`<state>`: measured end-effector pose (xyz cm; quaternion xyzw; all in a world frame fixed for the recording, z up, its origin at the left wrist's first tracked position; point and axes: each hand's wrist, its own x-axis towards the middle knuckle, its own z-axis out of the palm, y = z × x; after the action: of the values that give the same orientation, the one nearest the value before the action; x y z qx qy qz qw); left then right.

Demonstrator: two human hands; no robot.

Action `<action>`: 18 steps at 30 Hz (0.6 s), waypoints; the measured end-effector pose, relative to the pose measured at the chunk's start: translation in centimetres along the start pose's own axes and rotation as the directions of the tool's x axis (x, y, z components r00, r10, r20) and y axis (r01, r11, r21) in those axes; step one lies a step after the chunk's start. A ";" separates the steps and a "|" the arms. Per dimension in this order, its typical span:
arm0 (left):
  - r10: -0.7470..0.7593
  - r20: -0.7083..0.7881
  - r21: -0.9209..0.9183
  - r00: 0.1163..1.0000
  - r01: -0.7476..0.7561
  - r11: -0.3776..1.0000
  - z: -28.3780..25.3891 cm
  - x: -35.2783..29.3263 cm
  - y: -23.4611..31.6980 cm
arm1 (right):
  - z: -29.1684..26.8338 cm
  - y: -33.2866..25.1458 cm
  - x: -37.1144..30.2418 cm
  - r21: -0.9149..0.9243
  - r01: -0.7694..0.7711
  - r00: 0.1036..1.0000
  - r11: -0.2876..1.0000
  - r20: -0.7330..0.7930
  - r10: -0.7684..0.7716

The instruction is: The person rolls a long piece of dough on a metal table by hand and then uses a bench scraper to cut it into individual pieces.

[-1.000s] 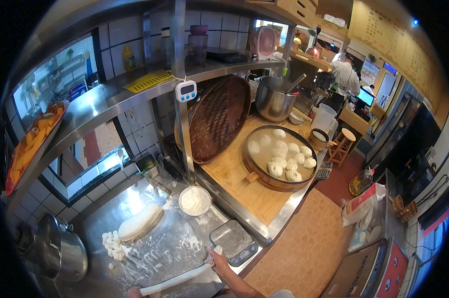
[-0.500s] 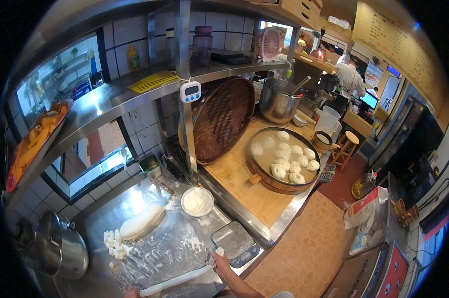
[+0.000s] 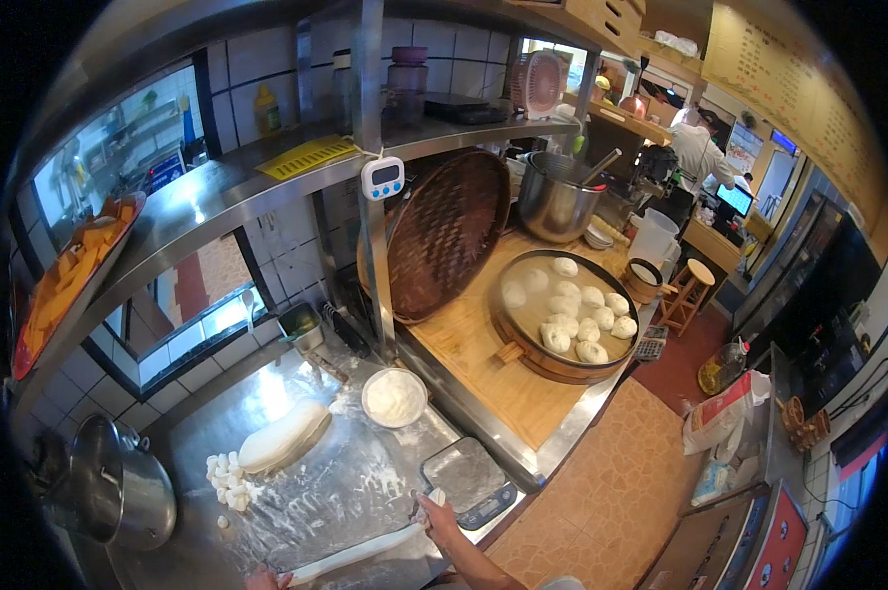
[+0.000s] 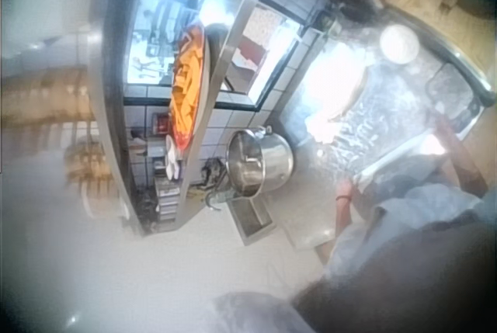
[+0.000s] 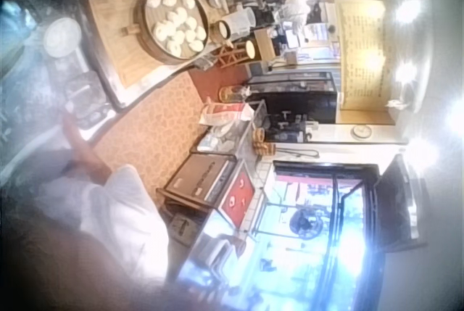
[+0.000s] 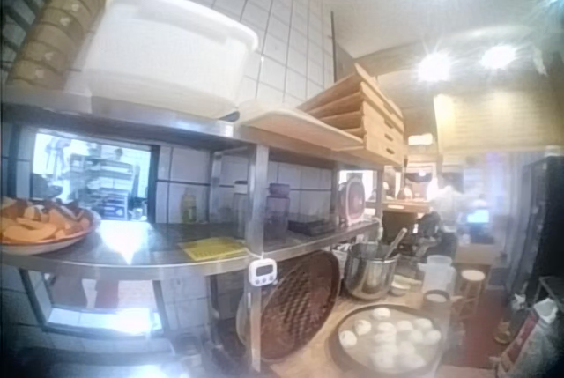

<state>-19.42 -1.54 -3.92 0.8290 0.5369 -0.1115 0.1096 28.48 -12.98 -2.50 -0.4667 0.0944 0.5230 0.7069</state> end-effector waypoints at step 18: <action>-0.015 -0.429 -0.191 0.903 -0.075 0.979 2.4 -3.2 10.7 | -1.4 0.9 0.9 -0.122 0.081 0.994 0.989 0.083 -0.071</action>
<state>-11.05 -9.28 -4.57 0.8260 0.5434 0.1301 0.0746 28.62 -13.43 -4.36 -0.4924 0.0160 0.5183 0.6990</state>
